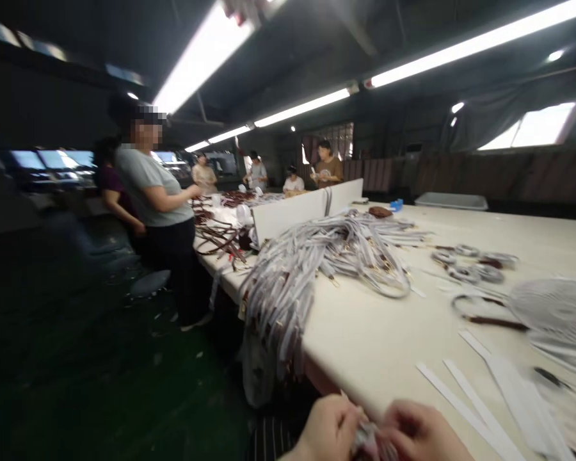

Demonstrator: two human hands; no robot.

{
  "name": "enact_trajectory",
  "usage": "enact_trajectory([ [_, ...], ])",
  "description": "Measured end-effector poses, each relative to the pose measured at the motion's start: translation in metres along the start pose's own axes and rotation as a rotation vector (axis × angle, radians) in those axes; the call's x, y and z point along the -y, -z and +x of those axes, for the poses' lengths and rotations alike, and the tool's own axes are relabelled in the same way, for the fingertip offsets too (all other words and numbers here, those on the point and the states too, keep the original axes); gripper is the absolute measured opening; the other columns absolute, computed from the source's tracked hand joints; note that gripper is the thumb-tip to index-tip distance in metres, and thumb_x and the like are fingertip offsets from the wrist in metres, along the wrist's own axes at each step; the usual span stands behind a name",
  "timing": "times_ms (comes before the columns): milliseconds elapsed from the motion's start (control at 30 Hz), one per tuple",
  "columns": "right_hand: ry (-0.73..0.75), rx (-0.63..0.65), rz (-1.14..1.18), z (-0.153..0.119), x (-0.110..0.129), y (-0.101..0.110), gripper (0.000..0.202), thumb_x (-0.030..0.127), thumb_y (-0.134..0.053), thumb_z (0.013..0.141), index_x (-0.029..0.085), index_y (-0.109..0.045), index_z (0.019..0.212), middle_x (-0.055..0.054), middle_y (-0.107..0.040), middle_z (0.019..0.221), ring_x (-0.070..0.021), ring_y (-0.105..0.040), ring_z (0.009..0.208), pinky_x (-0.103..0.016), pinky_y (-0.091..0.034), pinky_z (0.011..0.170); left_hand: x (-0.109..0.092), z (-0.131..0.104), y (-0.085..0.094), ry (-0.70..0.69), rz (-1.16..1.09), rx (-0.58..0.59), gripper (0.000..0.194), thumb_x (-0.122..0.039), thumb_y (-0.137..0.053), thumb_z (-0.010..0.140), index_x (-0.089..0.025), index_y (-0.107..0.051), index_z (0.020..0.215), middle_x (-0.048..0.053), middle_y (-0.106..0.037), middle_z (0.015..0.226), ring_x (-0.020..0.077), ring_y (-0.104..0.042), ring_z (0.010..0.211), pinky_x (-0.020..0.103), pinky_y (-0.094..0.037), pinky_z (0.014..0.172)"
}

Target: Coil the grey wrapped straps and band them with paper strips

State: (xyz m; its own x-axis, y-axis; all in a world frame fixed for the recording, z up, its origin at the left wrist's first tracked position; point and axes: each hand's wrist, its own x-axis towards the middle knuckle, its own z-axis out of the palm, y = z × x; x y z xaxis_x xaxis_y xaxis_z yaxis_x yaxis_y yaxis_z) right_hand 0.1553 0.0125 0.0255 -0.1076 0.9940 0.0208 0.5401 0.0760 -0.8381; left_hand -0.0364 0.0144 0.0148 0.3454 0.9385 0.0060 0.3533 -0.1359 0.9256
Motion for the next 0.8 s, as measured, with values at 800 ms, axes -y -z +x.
enact_trajectory([
  [800,-0.108,-0.109,0.597,0.006,0.002,-0.009,0.029,0.042,-0.066,0.078,0.016,-0.064,0.067,0.001,-0.060,0.060,-0.0164,-0.052,0.062,-0.026,-0.040,0.059,-0.025,0.021,-0.015,-0.130,0.108,-0.028,0.037,-0.043,-0.045,0.093,-0.018,-0.063,0.073,0.007,-0.061,0.087,0.0161,-0.059,0.076,0.027,-0.047,0.073],
])
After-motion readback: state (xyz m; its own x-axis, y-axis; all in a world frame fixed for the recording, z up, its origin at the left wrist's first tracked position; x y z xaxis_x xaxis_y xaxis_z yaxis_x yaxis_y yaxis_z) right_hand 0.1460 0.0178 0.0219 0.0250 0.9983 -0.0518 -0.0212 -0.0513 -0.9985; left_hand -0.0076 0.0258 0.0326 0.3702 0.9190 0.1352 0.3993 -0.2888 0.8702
